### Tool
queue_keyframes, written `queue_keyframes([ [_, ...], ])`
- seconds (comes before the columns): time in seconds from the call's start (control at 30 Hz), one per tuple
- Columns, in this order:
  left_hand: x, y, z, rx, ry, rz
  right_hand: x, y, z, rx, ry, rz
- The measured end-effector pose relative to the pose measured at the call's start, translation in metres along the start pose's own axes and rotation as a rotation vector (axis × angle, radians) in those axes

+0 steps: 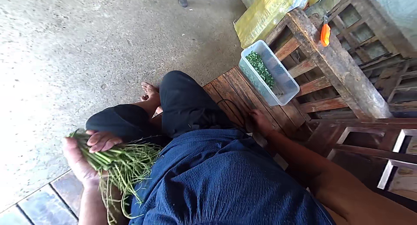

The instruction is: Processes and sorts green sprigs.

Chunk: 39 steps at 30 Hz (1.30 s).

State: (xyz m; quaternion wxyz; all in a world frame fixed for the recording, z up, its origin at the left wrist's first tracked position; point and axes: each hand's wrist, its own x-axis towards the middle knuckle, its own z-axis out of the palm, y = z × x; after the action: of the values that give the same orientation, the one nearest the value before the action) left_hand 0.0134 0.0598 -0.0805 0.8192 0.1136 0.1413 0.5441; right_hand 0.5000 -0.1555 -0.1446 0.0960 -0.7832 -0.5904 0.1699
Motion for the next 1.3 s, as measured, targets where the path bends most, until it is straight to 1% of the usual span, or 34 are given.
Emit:
queue_keyframes([
  [0.07,0.017,-0.005,-0.002,0.016,0.005,-0.085,0.004,-0.005,-0.004,-0.006,0.013,0.026],
  [0.17,0.032,-0.024,-0.004,0.088,0.087,-0.158,0.013,-0.011,-0.004,-0.06,0.029,0.05],
  [0.23,0.037,-0.027,-0.016,0.099,0.006,-0.195,0.019,-0.015,-0.006,-0.068,0.004,0.114],
  [0.27,0.037,-0.025,-0.02,0.08,-0.054,-0.194,0.023,-0.017,-0.006,-0.056,0.003,0.16],
  [0.33,0.033,-0.024,-0.018,-0.004,-0.094,-0.16,0.032,-0.02,-0.006,-0.018,0.022,0.265],
  [0.37,0.032,-0.024,-0.016,-0.022,-0.089,-0.141,0.04,-0.025,-0.008,0.041,0.043,0.345],
  [0.43,0.029,-0.025,-0.016,-0.007,-0.061,-0.116,0.061,-0.034,-0.018,0.316,0.138,0.511],
  [0.47,0.027,-0.025,-0.014,0.016,-0.032,-0.107,0.075,-0.039,-0.023,0.485,0.187,0.552],
  [0.5,0.027,-0.026,-0.013,0.039,-0.007,-0.102,0.091,-0.047,-0.029,0.641,0.217,0.537],
  [0.53,0.027,-0.026,-0.012,0.058,0.006,-0.1,0.107,-0.063,-0.038,0.775,0.201,0.485],
  [0.6,0.029,-0.028,-0.01,0.115,0.035,-0.114,0.134,-0.112,-0.058,0.924,0.075,0.311],
  [0.63,0.03,-0.029,-0.008,0.154,0.055,-0.133,0.143,-0.143,-0.065,0.949,0.003,0.198],
  [0.7,0.032,-0.033,-0.002,0.218,0.094,-0.167,0.152,-0.206,-0.072,0.92,-0.106,-0.097],
  [0.73,0.033,-0.034,-0.001,0.241,0.101,-0.183,0.151,-0.238,-0.073,0.847,-0.15,-0.25],
  [0.77,0.033,-0.035,0.001,0.264,0.102,-0.198,0.146,-0.274,-0.078,0.715,-0.204,-0.335],
  [0.8,0.032,-0.035,0.002,0.267,0.101,-0.209,0.135,-0.316,-0.093,0.502,-0.32,-0.305],
  [0.83,0.03,-0.036,0.004,0.278,0.101,-0.211,0.129,-0.363,-0.11,0.285,-0.553,-0.163],
  [0.87,0.028,-0.036,0.007,0.323,0.116,-0.195,0.13,-0.356,-0.074,0.344,-0.371,-0.478],
  [0.9,0.025,-0.037,0.012,0.389,0.144,-0.168,0.138,-0.352,-0.044,0.42,-0.283,-0.691],
  [0.93,0.023,-0.037,0.016,0.468,0.167,-0.141,0.145,-0.352,-0.027,0.437,-0.283,-0.798],
  [0.97,0.022,-0.036,0.018,0.513,0.183,-0.123,0.146,-0.353,-0.02,0.443,-0.305,-0.836],
  [1.0,0.021,-0.035,0.018,0.532,0.183,-0.119,0.142,-0.352,-0.022,0.475,-0.303,-0.83],
  [1.03,0.02,-0.033,0.016,0.492,0.165,-0.136,0.131,-0.351,-0.035,0.524,-0.287,-0.787],
  [1.07,0.02,-0.031,0.014,0.417,0.147,-0.162,0.111,-0.35,-0.066,0.548,-0.303,-0.693],
  [1.1,0.019,-0.03,0.014,0.384,0.144,-0.181,0.086,-0.354,-0.114,0.498,-0.393,-0.507],
  [1.13,0.018,-0.028,0.013,0.379,0.139,-0.2,0.071,-0.351,-0.141,0.495,-0.379,-0.366],
  [1.17,0.017,-0.025,0.009,0.385,0.111,-0.221,0.068,-0.334,-0.143,0.525,-0.297,-0.308],
  [1.2,0.016,-0.021,-0.001,0.417,0.054,-0.238,0.079,-0.301,-0.124,0.564,-0.166,-0.321],
  [1.23,0.018,-0.02,-0.009,0.405,0.005,-0.23,0.1,-0.254,-0.089,0.605,0.037,-0.391],
  [1.27,0.021,-0.02,-0.014,0.37,-0.021,-0.203,0.111,-0.208,-0.065,0.604,0.169,-0.381],
  [1.3,0.022,-0.021,-0.018,0.325,-0.039,-0.175,0.106,-0.167,-0.051,0.547,0.247,-0.297],
])
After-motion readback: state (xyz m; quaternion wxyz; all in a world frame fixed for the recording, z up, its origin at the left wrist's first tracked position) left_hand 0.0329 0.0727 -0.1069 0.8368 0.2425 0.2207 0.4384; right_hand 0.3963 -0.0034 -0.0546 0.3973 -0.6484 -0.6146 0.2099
